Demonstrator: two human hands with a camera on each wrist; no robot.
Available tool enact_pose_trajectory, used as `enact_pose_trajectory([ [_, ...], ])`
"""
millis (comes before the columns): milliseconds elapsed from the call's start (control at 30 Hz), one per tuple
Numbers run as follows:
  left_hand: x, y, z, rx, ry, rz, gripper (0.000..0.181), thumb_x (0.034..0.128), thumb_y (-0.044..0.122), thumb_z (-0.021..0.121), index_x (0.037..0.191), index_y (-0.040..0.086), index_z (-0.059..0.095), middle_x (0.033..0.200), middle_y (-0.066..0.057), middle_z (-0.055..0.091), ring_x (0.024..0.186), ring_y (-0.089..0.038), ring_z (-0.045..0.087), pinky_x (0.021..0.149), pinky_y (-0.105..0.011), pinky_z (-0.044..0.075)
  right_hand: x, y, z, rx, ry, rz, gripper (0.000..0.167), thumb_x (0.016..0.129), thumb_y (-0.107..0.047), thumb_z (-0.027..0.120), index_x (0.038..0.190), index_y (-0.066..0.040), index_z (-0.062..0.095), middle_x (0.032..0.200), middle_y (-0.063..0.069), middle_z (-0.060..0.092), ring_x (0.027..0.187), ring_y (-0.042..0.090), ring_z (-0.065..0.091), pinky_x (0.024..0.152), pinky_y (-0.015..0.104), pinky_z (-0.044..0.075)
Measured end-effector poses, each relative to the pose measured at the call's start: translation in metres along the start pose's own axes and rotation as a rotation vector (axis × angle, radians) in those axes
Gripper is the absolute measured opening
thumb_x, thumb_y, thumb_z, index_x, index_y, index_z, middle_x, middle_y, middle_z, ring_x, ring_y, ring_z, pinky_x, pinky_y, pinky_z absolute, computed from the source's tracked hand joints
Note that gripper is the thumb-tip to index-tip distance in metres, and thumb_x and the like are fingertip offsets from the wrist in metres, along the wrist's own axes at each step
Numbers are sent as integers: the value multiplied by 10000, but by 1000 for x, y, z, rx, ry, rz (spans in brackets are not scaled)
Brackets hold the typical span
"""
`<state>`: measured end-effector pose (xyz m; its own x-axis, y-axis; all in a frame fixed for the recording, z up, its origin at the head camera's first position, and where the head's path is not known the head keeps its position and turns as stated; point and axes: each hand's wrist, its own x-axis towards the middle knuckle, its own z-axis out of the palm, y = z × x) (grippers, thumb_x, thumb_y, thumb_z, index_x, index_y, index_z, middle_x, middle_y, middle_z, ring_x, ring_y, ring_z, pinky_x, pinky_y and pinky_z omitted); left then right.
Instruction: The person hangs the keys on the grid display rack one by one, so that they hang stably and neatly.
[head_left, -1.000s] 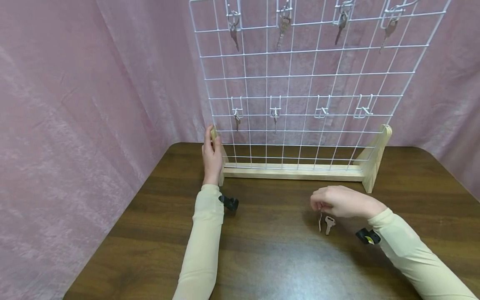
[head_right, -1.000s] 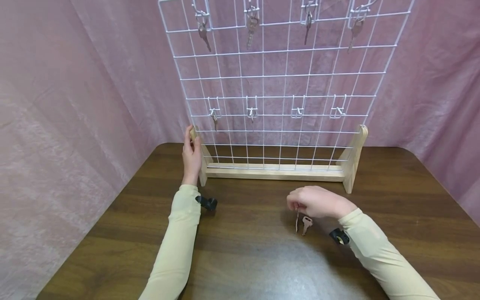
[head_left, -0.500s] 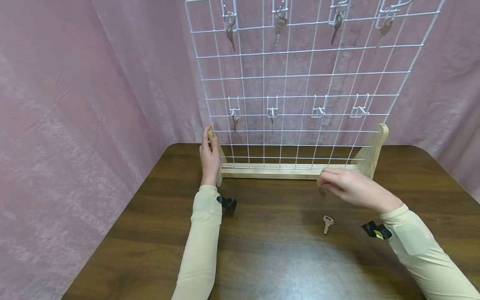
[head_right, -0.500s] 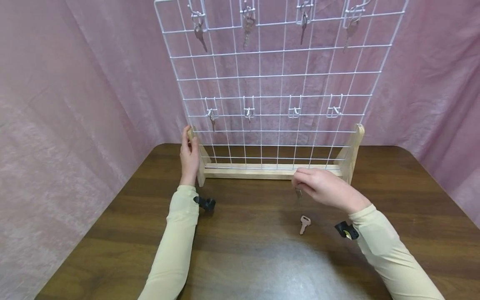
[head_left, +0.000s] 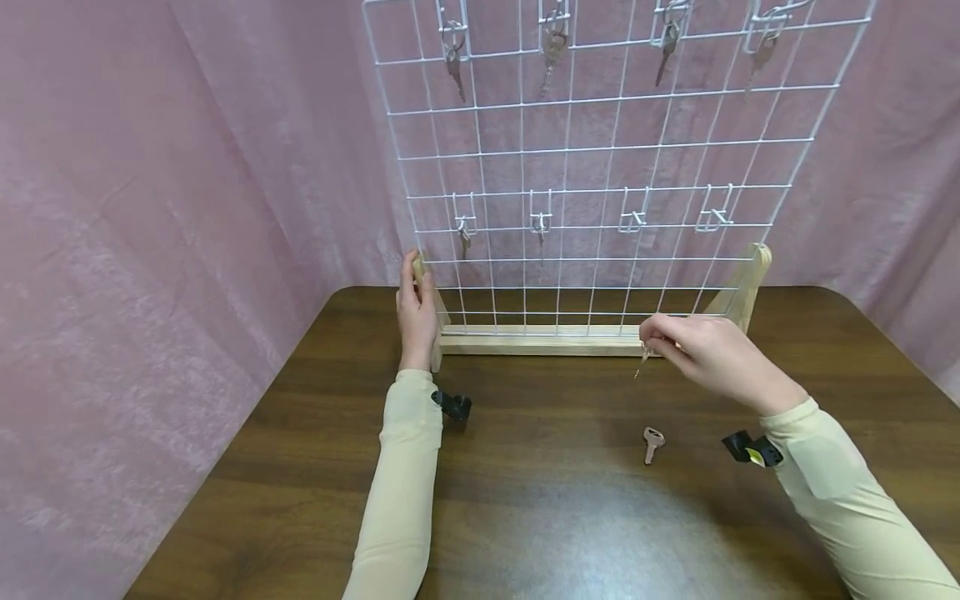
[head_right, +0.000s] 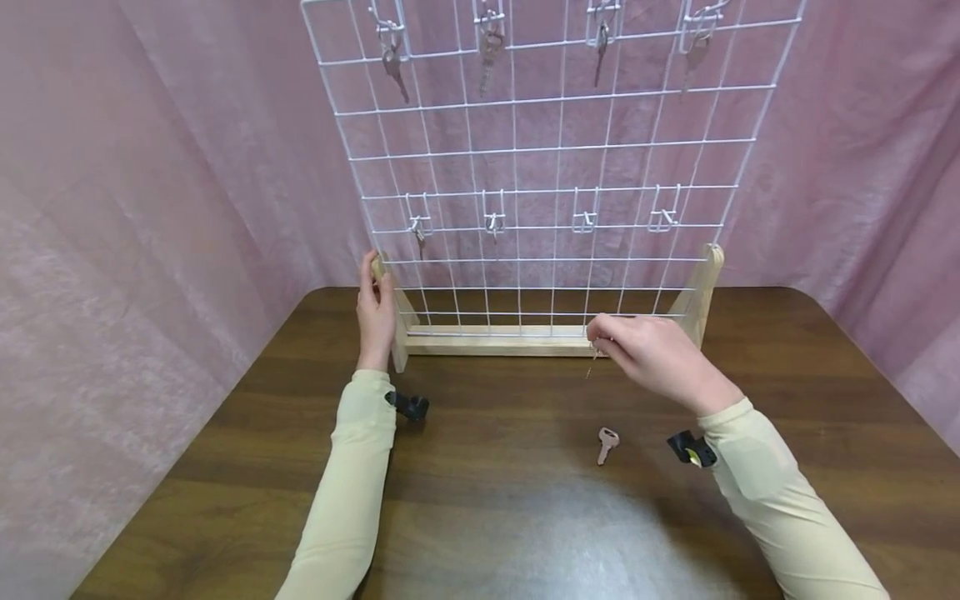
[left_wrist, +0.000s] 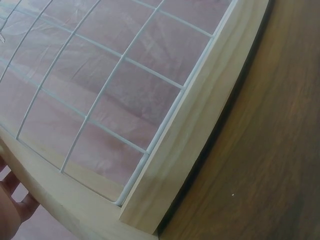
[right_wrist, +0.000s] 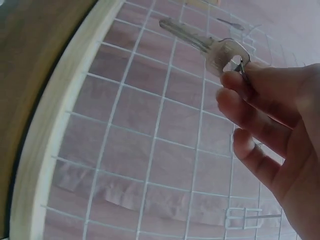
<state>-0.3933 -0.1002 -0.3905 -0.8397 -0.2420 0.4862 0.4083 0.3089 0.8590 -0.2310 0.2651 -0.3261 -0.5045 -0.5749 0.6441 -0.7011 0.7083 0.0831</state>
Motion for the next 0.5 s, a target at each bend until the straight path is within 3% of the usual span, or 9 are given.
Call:
enact_pose_trajectory([
  [233,1,-1,2,-6,-10,-7,391,1028,398,416,1413,445,370,1272,-138,548,1122,-260,451,873,-468,448,19,6,-14,-10,93,20,235,761,20,749,936,-103,653,791,-16,707,621,66,597,567,265,471],
  [500,0,-1,-1,-7,-16,-10,396,1028,409,411,1418,454,362,1241,-137,535,1108,-256,451,859,-462,450,41,17,-32,45,187,61,242,755,93,736,941,-45,669,742,32,684,592,-29,416,547,139,349],
])
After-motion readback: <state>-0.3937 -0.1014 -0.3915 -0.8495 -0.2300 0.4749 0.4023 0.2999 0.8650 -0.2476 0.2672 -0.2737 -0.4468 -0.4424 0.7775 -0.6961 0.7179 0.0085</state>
